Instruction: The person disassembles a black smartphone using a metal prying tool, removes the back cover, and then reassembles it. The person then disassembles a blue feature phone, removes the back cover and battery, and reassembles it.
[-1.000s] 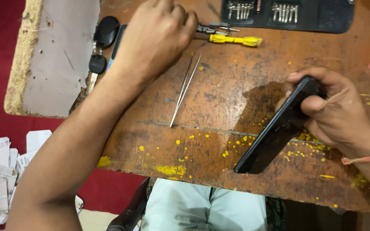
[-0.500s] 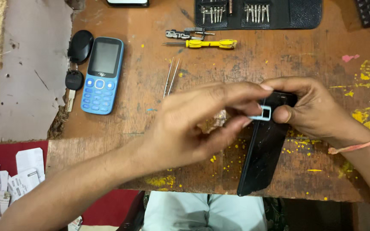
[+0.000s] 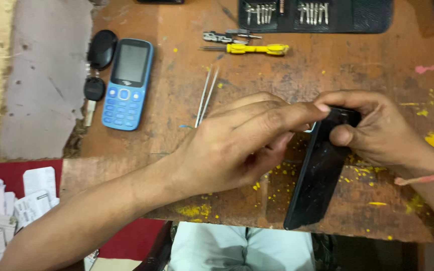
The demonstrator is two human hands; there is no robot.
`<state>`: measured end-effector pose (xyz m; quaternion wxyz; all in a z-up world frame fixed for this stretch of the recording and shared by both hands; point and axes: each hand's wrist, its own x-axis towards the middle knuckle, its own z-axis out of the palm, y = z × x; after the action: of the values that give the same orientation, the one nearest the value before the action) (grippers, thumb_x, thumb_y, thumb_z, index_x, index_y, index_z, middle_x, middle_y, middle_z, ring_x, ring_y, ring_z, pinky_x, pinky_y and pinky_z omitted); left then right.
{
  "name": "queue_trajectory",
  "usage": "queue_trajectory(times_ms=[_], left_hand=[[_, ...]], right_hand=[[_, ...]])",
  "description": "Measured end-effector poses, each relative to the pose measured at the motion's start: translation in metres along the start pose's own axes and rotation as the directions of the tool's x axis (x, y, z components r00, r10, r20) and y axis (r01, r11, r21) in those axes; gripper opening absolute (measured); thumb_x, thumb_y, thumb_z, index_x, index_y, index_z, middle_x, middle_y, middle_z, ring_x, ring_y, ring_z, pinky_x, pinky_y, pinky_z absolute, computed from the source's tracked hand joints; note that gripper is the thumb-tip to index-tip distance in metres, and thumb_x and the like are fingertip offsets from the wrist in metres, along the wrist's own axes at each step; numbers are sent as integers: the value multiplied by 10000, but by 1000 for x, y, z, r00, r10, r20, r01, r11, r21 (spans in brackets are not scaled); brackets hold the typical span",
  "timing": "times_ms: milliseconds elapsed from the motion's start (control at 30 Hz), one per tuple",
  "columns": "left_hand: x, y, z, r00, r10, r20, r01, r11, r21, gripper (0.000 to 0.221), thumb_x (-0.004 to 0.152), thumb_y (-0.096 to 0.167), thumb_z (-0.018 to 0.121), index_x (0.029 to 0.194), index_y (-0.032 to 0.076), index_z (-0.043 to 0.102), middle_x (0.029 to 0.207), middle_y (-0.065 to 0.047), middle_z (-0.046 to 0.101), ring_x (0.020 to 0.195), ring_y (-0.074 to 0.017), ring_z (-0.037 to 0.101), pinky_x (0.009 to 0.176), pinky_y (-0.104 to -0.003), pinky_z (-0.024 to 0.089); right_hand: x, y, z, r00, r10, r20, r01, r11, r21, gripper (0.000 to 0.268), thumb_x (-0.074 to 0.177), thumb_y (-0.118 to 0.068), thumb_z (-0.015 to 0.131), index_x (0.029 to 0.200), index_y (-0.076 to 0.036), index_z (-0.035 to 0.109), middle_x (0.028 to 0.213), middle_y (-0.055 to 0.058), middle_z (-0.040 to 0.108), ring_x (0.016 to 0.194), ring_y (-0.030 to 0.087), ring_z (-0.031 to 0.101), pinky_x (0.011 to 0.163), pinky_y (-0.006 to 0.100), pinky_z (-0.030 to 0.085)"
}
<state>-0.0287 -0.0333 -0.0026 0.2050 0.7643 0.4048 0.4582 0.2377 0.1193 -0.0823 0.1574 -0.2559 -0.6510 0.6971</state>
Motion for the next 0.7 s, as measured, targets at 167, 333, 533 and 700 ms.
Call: queue_trajectory(times_ms=[167, 333, 533, 700], left_hand=[[0, -3, 2, 1000, 12, -27, -12, 1000, 0, 464, 1036, -78, 673, 1423, 90, 479, 1157, -58, 672, 1024, -170, 694, 924, -289, 598], [-2, -6, 3, 999, -21, -29, 21, 1000, -12, 464, 1031, -77, 681, 1421, 87, 489, 1114, -39, 681, 1021, -145, 712, 935, -271, 619], [-2, -10, 4, 999, -21, -27, 20, 999, -41, 498, 1035, -89, 663, 1444, 92, 445, 1168, -45, 671, 1045, -133, 714, 937, -251, 636], [-2, -8, 4, 1000, 28, 3, -28, 999, 23, 545, 1030, -81, 678, 1471, 101, 413, 1178, -38, 662, 1058, -144, 712, 945, -267, 623]], right_hand=[[-3, 0, -2, 998, 33, -56, -36, 997, -61, 669, 762, -449, 800, 1258, -12, 701, 1068, 23, 752, 952, 107, 694, 801, 243, 573], [-1, 4, -3, 998, 23, -64, -25, 999, -22, 683, 773, -398, 820, 1305, 7, 677, 1129, 42, 748, 1004, 115, 695, 858, 249, 575], [-2, 2, -2, 993, 90, -79, -87, 995, 40, 702, 750, -359, 818, 1324, 10, 654, 1135, 67, 761, 995, 143, 721, 845, 280, 597], [-2, 0, 0, 998, 46, -43, -43, 997, 58, 671, 796, -370, 807, 1323, 19, 657, 1144, 62, 753, 1017, 136, 712, 866, 272, 591]])
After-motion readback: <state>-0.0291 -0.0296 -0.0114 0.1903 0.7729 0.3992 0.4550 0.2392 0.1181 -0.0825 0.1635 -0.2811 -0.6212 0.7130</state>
